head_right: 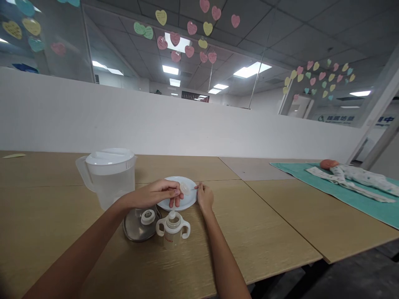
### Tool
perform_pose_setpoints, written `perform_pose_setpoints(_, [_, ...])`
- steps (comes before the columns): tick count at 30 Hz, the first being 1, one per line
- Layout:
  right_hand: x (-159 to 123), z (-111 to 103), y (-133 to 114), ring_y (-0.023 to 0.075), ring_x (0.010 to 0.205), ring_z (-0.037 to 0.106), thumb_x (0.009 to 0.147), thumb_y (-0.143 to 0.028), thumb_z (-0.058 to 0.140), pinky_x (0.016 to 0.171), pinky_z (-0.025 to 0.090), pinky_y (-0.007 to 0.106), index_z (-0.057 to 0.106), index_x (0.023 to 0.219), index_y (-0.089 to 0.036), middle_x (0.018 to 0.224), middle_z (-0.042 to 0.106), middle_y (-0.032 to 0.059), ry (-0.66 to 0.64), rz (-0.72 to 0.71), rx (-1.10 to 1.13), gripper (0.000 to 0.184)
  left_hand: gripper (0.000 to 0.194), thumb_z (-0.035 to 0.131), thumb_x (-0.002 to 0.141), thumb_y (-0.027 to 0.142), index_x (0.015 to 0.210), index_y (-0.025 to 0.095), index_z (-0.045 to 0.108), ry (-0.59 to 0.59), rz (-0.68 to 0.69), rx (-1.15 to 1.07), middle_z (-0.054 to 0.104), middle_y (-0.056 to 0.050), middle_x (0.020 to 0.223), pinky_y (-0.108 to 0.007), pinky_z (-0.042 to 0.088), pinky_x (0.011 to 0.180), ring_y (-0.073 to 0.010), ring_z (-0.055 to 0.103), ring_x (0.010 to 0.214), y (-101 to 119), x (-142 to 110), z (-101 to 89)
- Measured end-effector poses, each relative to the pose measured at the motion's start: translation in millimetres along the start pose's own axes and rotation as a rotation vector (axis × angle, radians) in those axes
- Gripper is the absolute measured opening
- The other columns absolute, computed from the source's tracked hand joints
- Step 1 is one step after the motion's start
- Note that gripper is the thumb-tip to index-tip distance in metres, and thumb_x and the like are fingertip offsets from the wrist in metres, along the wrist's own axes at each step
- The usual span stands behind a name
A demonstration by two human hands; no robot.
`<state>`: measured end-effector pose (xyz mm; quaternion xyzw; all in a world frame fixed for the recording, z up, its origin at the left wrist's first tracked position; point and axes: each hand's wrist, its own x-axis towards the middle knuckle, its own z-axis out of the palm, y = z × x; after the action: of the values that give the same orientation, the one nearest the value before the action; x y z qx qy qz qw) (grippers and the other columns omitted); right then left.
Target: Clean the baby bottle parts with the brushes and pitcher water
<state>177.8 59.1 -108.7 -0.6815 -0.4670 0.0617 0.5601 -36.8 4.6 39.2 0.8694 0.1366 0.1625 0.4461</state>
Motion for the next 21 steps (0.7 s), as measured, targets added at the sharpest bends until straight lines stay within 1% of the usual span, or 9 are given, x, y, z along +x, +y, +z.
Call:
perform_pose_setpoints(4, [0,0,0,0.0166,0.049,0.052,0.083,-0.051,0.031,0.047,0.030,0.023,0.067,0.063,-0.017,0.051,0.059,0.0024,-0.042,0.007,-0.003,0.053,0.031,0.042,0.087,0.041,0.082,0.014,0.055,-0.020,-0.011,0.003,0.061,-0.004,0.083,-0.024,0.044,0.067,-0.0112,0.055,0.070,-1,0,1.9])
perform_pose_setpoints(8, [0,0,0,0.0170,0.054,0.055,0.084,-0.048,0.029,0.051,0.034,0.024,0.068,0.066,-0.018,0.057,0.063,0.0037,-0.052,0.006,0.001,0.053,0.031,0.042,0.087,0.040,0.084,0.014,0.056,-0.072,-0.048,0.036,0.062,-0.005,0.085,-0.022,0.042,0.064,-0.0111,0.055,0.070,-1,0,4.4])
perform_pose_setpoints(10, [0,1,1,0.0173,0.053,0.055,0.085,-0.048,0.028,0.051,0.034,0.024,0.068,0.066,-0.018,0.056,0.061,0.0035,-0.050,0.009,-0.006,0.053,0.030,0.043,0.086,0.040,0.085,0.014,0.058,-0.093,-0.066,0.115,0.062,-0.003,0.083,-0.020,0.040,0.060,-0.0107,0.054,0.068,-2,0,5.1])
perform_pose_setpoints(12, [1,1,1,0.0177,0.053,0.055,0.084,-0.048,0.029,0.051,0.034,0.025,0.069,0.067,-0.018,0.054,0.060,0.0032,-0.045,0.010,-0.016,0.052,0.028,0.047,0.083,0.039,0.084,0.014,0.062,-0.086,-0.071,0.245,0.062,-0.002,0.079,-0.020,0.038,0.058,-0.0108,0.053,0.067,-4,1,5.2])
perform_pose_setpoints(15, [1,1,2,0.0179,0.054,0.056,0.084,-0.047,0.029,0.051,0.034,0.025,0.069,0.068,-0.018,0.055,0.060,0.0034,-0.038,0.009,-0.026,0.052,0.020,0.057,0.077,0.033,0.083,0.017,0.068,-0.057,-0.048,0.410,0.063,-0.002,0.084,-0.019,0.037,0.062,-0.0119,0.053,0.073,-10,2,4.9])
perform_pose_setpoints(17, [1,1,2,0.0181,0.054,0.056,0.084,-0.047,0.030,0.051,0.034,0.025,0.070,0.068,-0.018,0.056,0.061,0.0039,-0.035,0.006,-0.029,0.052,0.017,0.061,0.072,0.028,0.083,0.019,0.070,-0.061,-0.063,0.471,0.064,-0.002,0.089,-0.019,0.037,0.062,-0.0116,0.053,0.073,-14,3,4.8])
perform_pose_setpoints(21, [1,2,4,0.0178,0.054,0.056,0.084,-0.047,0.030,0.052,0.034,0.025,0.070,0.068,-0.018,0.056,0.061,0.0037,-0.041,-0.004,-0.032,0.052,0.017,0.061,0.069,0.025,0.080,0.019,0.072,-0.082,-0.145,0.527,0.065,-0.001,0.078,-0.018,0.035,0.057,-0.0104,0.052,0.066,-17,3,5.0])
